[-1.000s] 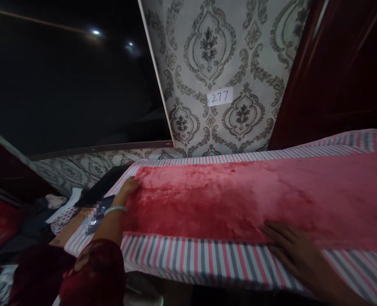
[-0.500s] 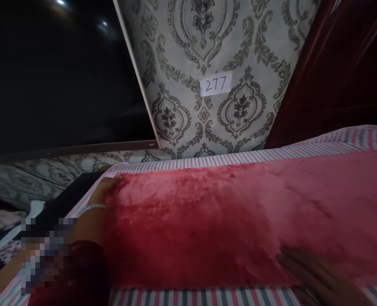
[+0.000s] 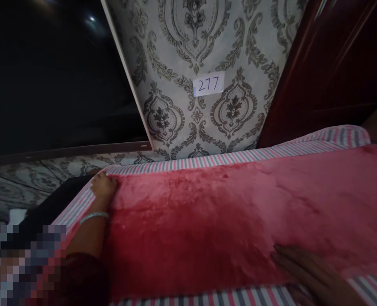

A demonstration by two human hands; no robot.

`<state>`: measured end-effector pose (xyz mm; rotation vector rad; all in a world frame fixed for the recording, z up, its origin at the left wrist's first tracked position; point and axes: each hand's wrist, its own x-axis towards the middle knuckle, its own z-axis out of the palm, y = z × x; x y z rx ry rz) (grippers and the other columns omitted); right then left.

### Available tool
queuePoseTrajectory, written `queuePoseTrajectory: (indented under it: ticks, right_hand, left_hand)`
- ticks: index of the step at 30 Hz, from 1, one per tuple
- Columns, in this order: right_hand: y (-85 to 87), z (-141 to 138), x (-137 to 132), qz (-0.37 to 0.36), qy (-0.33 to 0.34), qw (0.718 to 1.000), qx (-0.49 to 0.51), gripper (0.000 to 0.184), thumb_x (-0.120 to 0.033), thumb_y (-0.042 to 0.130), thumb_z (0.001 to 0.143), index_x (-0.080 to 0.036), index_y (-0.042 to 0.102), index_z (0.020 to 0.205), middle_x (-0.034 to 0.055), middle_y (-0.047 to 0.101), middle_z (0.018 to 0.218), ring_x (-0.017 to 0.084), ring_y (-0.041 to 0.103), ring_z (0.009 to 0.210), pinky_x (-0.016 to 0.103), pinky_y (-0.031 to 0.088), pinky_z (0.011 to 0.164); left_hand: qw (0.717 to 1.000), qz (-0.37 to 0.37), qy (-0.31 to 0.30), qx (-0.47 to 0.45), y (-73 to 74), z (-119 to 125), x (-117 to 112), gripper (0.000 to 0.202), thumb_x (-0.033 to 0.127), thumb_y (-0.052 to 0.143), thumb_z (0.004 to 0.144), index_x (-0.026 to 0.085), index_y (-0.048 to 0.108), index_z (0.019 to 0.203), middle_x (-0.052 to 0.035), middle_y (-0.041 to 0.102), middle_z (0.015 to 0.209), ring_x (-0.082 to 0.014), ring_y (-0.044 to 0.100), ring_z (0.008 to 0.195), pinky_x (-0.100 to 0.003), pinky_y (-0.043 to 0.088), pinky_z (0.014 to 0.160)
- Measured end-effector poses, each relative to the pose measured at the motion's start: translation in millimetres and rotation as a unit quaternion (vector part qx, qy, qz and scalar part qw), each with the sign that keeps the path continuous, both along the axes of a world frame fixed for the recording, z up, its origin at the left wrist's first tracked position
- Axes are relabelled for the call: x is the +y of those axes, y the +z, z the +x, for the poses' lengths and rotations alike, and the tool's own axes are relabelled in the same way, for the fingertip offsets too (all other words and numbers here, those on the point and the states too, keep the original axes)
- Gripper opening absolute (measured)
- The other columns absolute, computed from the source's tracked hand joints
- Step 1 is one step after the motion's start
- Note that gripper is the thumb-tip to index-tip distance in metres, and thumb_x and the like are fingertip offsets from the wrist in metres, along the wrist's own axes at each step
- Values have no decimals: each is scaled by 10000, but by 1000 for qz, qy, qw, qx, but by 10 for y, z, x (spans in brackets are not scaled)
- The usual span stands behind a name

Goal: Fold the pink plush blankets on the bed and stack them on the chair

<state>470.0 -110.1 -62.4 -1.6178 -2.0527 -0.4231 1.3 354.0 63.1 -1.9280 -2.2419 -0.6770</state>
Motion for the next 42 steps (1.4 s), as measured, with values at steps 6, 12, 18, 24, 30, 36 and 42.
queuePoseTrajectory:
  ticks: [6,12,18,24,30,36,42]
  right_hand:
    - [452,-100,411,36,6,997,61,391,-325,474,972,-326,638,1327,40,679,1295,240,652,1149,399,544,961]
    - [883,68,1576,-6,-11,994,112,387,-373,431,981,-205,712,1187,113,714,1207,271,655,1100,450,526,964]
    - [946,318,2426,-94,-75,988,94,385,-304,471,944,-171,687,1235,136,689,1262,294,629,1151,437,478,1000]
    - [923,237,2912,-156,-95,982,44,401,-298,475,957,-155,659,1284,154,687,1246,288,606,1158,387,449,970]
    - [846,238,3150,-146,-113,982,35,302,-262,473,935,-157,736,1038,145,710,1054,296,605,1035,394,453,881]
    - [750,330,3342,-76,-124,987,73,280,-246,444,928,-169,709,977,146,680,1057,313,559,1040,441,440,891]
    - [515,348,3423,-121,-146,979,75,343,-291,422,944,-149,722,1029,163,666,1037,306,564,990,429,441,846]
  left_hand:
    - [958,-16,-275,78,17,659,-165,409,247,437,878,184,683,1198,-85,676,1305,-227,576,1264,-341,413,1116]
    - [937,-50,-329,107,-110,1187,-236,457,263,382,930,131,637,1287,-119,642,1356,-214,576,1268,-311,422,1090]
    - [941,-74,-302,134,-159,1377,-302,401,267,419,933,147,693,1200,-158,692,1251,-272,631,1174,-384,480,987]
    - [941,-83,-293,147,-209,1451,-299,416,336,411,946,138,696,1176,-185,684,1215,-317,588,1193,-448,425,1022]
    - [948,-40,-283,138,-177,1474,-207,352,281,398,941,130,698,1045,-164,691,1101,-297,608,1095,-418,438,961]
    - [956,-41,-263,121,-180,1576,-89,349,284,384,966,121,669,1083,-165,670,1170,-306,581,1142,-435,399,994]
    - [952,-80,-275,110,-406,1612,-23,387,327,378,957,117,648,1141,-159,674,1145,-285,581,1111,-393,414,963]
